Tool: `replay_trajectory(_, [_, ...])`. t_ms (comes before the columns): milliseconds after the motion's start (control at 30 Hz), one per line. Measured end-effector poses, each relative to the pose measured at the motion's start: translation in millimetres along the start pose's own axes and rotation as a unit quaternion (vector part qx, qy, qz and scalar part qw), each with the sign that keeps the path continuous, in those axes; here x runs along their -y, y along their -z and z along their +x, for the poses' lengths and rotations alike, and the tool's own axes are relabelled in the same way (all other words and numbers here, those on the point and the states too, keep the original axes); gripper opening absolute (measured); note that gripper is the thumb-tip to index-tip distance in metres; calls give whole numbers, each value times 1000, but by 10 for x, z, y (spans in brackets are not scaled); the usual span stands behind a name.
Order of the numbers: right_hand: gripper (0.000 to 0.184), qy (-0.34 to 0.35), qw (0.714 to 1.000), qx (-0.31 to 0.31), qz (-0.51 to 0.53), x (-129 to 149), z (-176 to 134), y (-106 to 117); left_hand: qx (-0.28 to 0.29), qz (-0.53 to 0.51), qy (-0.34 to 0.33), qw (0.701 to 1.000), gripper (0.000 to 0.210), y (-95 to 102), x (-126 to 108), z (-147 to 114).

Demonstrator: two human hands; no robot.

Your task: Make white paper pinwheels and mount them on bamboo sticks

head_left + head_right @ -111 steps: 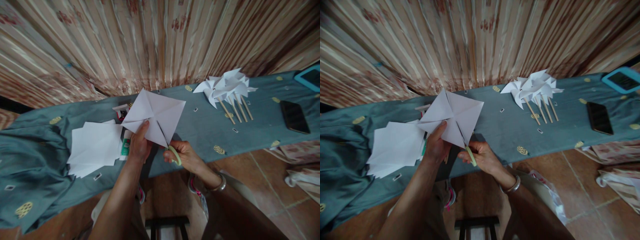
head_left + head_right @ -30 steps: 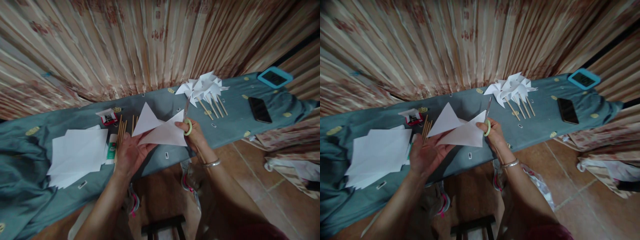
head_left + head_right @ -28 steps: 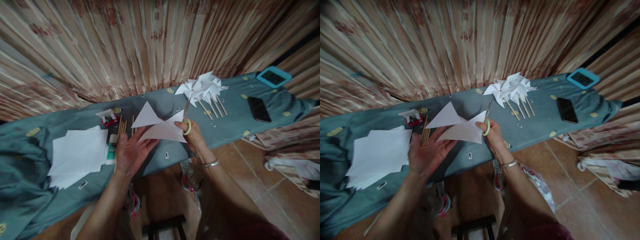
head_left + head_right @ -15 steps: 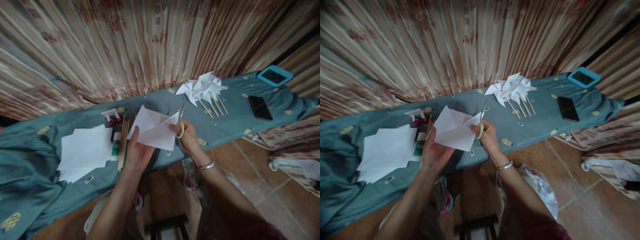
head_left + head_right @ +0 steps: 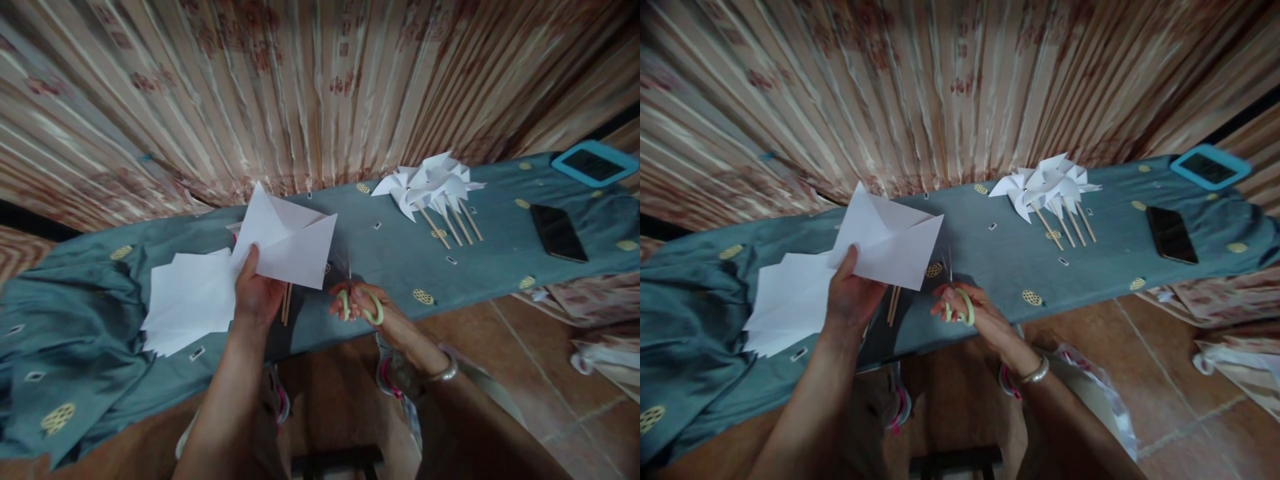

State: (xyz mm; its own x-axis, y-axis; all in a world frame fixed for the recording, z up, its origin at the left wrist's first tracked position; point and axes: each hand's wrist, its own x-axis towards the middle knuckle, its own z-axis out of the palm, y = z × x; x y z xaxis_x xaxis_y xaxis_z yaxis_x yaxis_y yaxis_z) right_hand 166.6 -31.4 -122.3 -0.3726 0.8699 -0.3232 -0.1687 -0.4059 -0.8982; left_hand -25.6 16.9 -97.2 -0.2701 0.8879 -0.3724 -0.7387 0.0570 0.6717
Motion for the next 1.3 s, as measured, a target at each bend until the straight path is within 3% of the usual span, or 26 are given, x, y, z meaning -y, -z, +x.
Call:
replay_trajectory(100, [54,-19,995,95,-14,-65,-100,-103,6,6,-29,1000,31,39,-54,29])
replay_trajectory(200, [54,-29,990,137,-27,-57,-157,-203,10,3,-41,999,31,35,-72,35])
replay_trajectory(433, [61,-30,993,95,-58,36,-140,-248,9,-8,-19,1000,30,-8,-17,20])
replay_trajectory(767, [66,-24,991,118,-66,-30,-91,-208,12,-19,-4,1000,29,-37,23,-14])
replay_trajectory(1300, [57,-8,991,123,-52,-114,-76,-175,23,-7,-6,1000,30,-27,34,-20])
